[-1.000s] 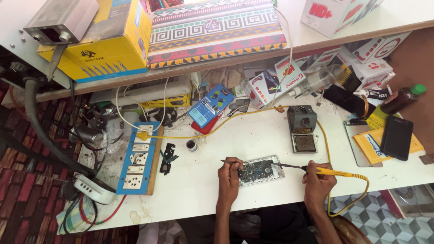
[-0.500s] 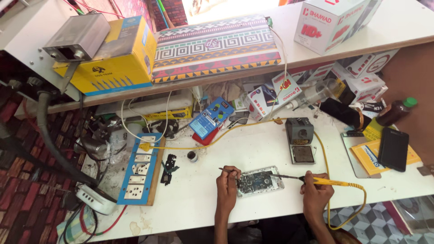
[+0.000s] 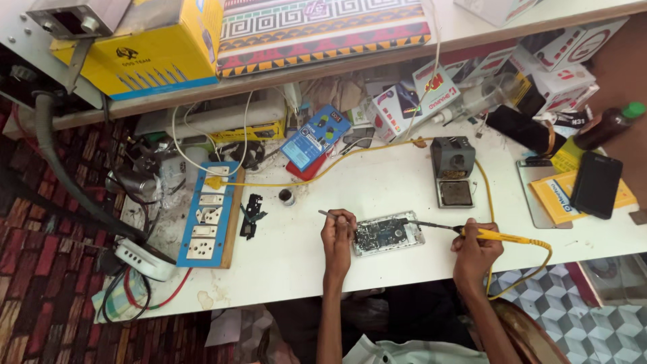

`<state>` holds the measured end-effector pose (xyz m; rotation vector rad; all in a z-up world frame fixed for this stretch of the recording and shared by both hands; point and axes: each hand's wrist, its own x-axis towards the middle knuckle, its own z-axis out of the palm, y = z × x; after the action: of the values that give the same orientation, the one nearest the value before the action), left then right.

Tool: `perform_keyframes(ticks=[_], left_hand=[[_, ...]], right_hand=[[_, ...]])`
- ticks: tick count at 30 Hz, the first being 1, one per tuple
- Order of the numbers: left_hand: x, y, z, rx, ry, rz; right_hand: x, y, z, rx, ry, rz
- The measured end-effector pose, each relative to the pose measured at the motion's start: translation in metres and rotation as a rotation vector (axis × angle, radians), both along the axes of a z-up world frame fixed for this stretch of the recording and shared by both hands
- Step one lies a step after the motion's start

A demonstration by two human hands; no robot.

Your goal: The person uses a soldering iron and tweezers to work on a small circuit board placed on a white workbench. They repeatedly apply heat to specific points on the board while holding it steady with the other hand.

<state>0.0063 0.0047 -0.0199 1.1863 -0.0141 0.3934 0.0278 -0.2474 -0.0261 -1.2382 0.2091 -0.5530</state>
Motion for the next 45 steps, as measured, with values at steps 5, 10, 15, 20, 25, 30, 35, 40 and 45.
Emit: perform_keyframes(ticks=[5,10,15,20,25,30,35,40,45], left_hand=[[0.000,-0.005,-0.003,-0.031,0.031,0.011],[0.004,-0.008,0.003,0.028,0.035,-0.054],[-0.001,-0.008,0.010,0.236,0.058,-0.036],[-0.006,-0.008,0.016,0.239,0.057,0.017],[-0.006,-0.008,0.018,0.224,0.051,-0.008],[-0.008,-0.007,0.022,0.340,0.025,0.000],[-0.010,-0.008,0.023,0.252,0.070,-0.030],[-0.009,-0.007,0.023,0.247,0.071,-0.032],[-0.007,-0.007,0.020,0.269,0.054,-0.029]], right_hand=[[0.002,0.001,-0.003,-0.010,-0.001,-0.002],[0.004,0.002,0.000,-0.026,0.019,-0.002],[0.002,0.004,0.003,-0.032,0.045,0.010],[0.002,0.005,0.004,-0.043,0.061,-0.004],[0.002,0.003,0.000,-0.057,0.067,-0.009],[0.000,0.000,0.000,0.032,0.009,0.010],[0.001,0.001,-0.001,-0.022,0.028,0.035],[0.003,0.002,0.000,-0.058,0.053,0.057],[0.001,0.002,0.003,-0.015,0.030,0.074]])
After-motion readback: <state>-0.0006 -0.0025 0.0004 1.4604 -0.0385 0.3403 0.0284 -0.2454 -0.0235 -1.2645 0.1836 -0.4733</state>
